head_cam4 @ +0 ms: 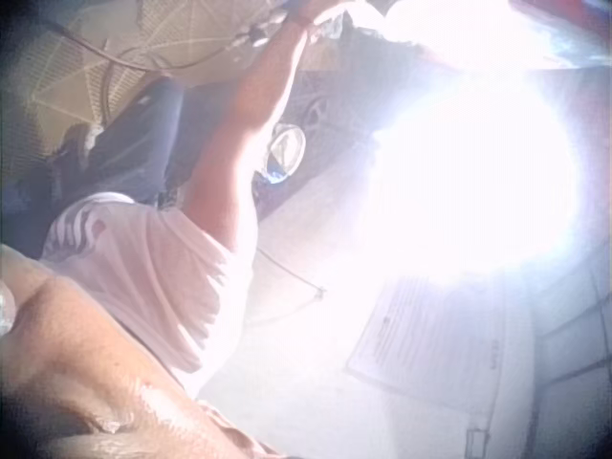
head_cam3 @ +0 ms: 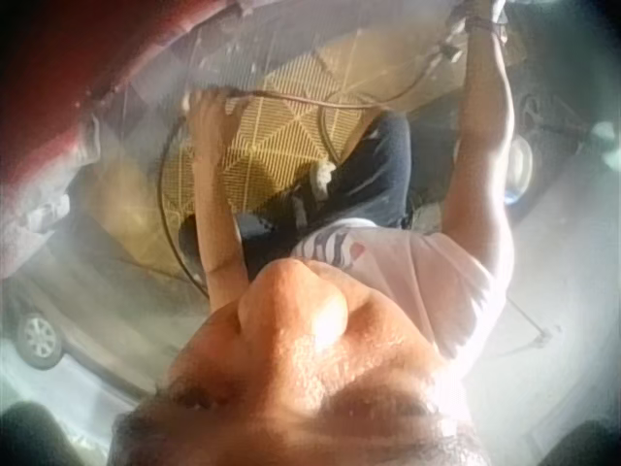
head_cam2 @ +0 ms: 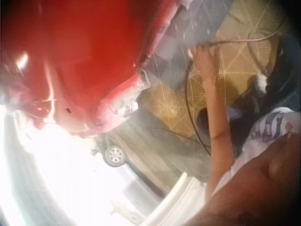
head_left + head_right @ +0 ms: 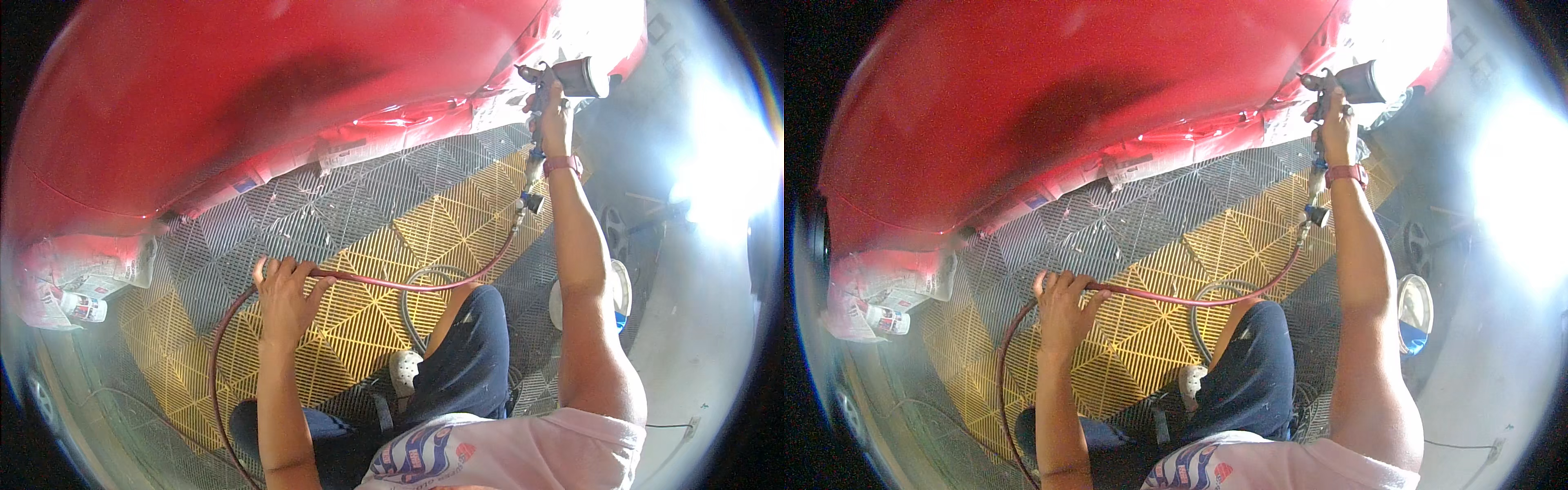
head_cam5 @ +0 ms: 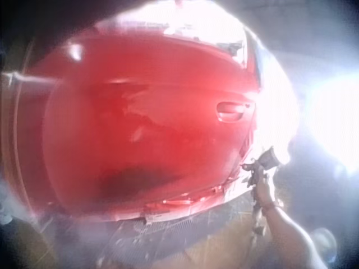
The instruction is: The person uses a spray gun to apply red paint to the side of a red car in a garage. The car is masked with newspaper and plastic sheeting. The person moves along the side of the vehicle, spraying the door and rear quarter panel.
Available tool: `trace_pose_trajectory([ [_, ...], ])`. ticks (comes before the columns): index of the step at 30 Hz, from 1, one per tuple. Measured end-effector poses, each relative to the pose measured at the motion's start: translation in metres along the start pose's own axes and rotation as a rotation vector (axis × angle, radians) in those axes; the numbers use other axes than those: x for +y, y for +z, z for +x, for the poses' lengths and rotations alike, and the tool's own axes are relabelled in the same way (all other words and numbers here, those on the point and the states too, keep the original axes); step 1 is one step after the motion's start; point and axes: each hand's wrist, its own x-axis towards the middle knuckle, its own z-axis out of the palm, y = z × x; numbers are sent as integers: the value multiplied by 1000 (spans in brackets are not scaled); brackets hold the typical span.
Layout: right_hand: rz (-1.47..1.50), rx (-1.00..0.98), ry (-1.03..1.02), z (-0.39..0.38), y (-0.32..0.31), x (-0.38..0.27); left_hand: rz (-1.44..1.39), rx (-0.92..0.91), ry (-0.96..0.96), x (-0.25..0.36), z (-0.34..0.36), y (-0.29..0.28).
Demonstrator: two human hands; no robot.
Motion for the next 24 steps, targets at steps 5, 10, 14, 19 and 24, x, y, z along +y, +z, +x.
trace_pose_trajectory([
  [5,-105,189,43,49,-22,-4,1,35,-24,6,-4,-18],
  [10,-111,386,6,45,-1,-38,66,133,-95,-19,-18,-44],
  [14,69,233,92,-13,41,-62,70,191,-166,-51,-36,-69],
  [19,78,-37,21,-117,128,-100,111,267,-239,-92,-68,-102],
  [24,143,-191,-27,-233,229,-174,215,338,-403,-148,-119,-146],
])
